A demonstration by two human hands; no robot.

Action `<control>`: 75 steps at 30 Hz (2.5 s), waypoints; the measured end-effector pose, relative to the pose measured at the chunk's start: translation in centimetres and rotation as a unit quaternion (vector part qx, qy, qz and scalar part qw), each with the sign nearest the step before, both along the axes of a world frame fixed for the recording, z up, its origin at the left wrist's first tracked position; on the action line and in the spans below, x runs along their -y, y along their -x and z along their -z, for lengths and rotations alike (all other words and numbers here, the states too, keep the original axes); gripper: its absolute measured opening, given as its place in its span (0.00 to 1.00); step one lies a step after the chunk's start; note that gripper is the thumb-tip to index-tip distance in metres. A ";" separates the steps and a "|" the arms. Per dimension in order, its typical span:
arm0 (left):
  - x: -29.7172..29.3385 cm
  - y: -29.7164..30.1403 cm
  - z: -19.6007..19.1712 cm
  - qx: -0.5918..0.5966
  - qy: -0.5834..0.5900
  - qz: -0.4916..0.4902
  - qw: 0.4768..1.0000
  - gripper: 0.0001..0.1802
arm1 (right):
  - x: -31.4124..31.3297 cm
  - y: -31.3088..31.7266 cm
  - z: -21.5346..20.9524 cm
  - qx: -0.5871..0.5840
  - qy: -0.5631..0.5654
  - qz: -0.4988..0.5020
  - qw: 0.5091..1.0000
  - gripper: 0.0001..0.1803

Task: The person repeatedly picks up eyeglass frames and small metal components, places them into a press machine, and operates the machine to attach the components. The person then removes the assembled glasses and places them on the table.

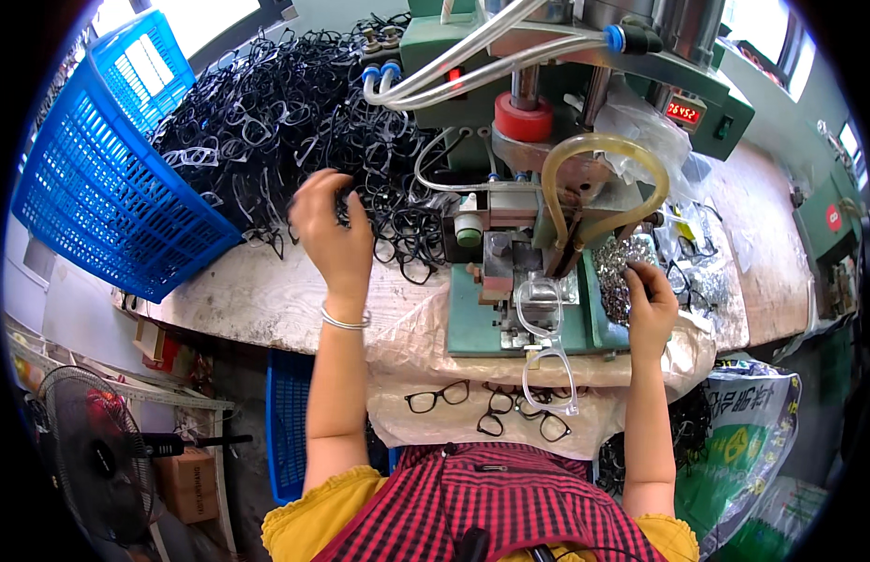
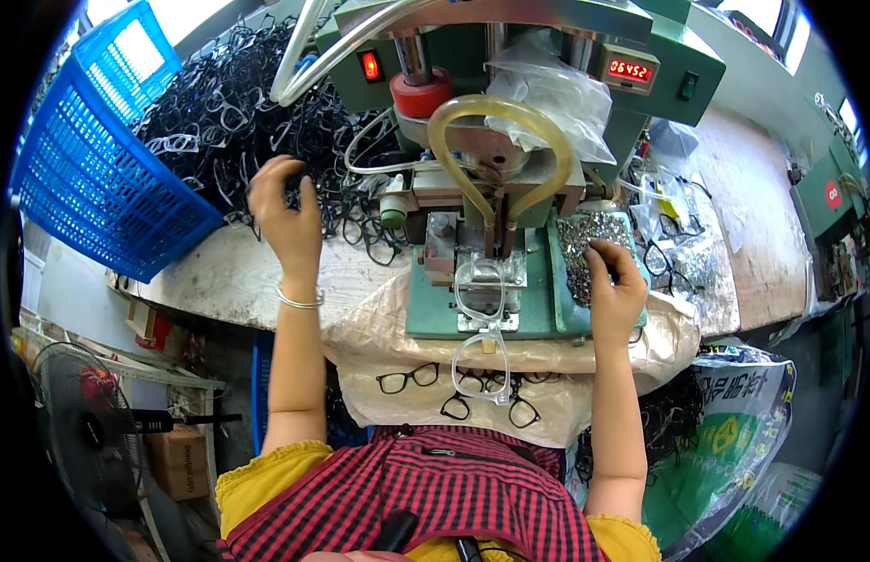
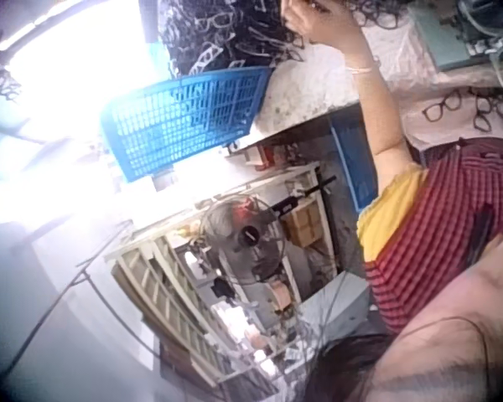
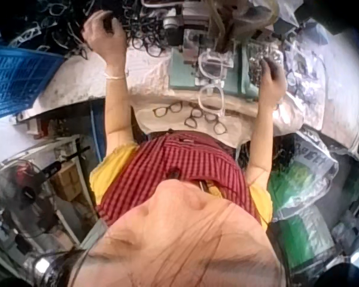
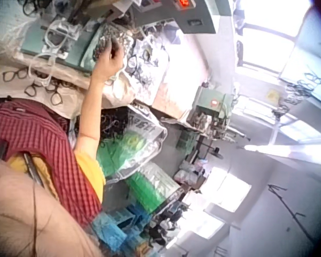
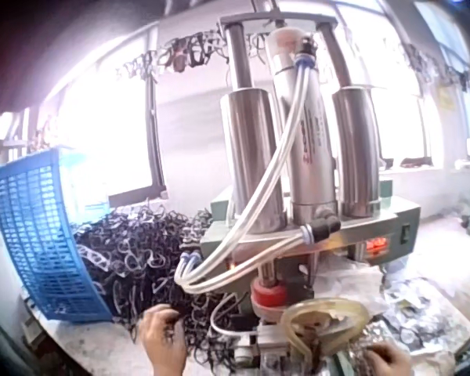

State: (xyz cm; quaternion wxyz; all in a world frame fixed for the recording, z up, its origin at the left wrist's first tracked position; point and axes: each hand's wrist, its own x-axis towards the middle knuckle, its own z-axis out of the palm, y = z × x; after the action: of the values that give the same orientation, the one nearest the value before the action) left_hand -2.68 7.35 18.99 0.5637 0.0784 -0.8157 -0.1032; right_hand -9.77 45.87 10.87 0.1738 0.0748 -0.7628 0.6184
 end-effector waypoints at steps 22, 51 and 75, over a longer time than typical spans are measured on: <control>1.7 -5.9 11.8 0.067 -0.568 0.284 0.770 0.09 | 7.0 -3.4 -4.6 -0.080 0.084 -0.108 0.987 0.18; -19.0 -4.7 -0.7 0.344 -0.769 0.449 0.297 0.11 | -1.8 0.2 1.9 -0.134 -0.312 0.096 0.936 0.07; -19.2 -5.4 -0.8 0.351 -0.750 0.483 0.284 0.11 | -2.9 0.4 0.0 0.007 -0.110 0.123 0.986 0.12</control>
State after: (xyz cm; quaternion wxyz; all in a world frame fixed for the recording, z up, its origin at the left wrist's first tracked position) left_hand 2.69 26.52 19.76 -0.2345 0.0874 -0.3900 -0.8862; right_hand -10.19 48.76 10.84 0.2343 -0.0053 -0.8306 0.5051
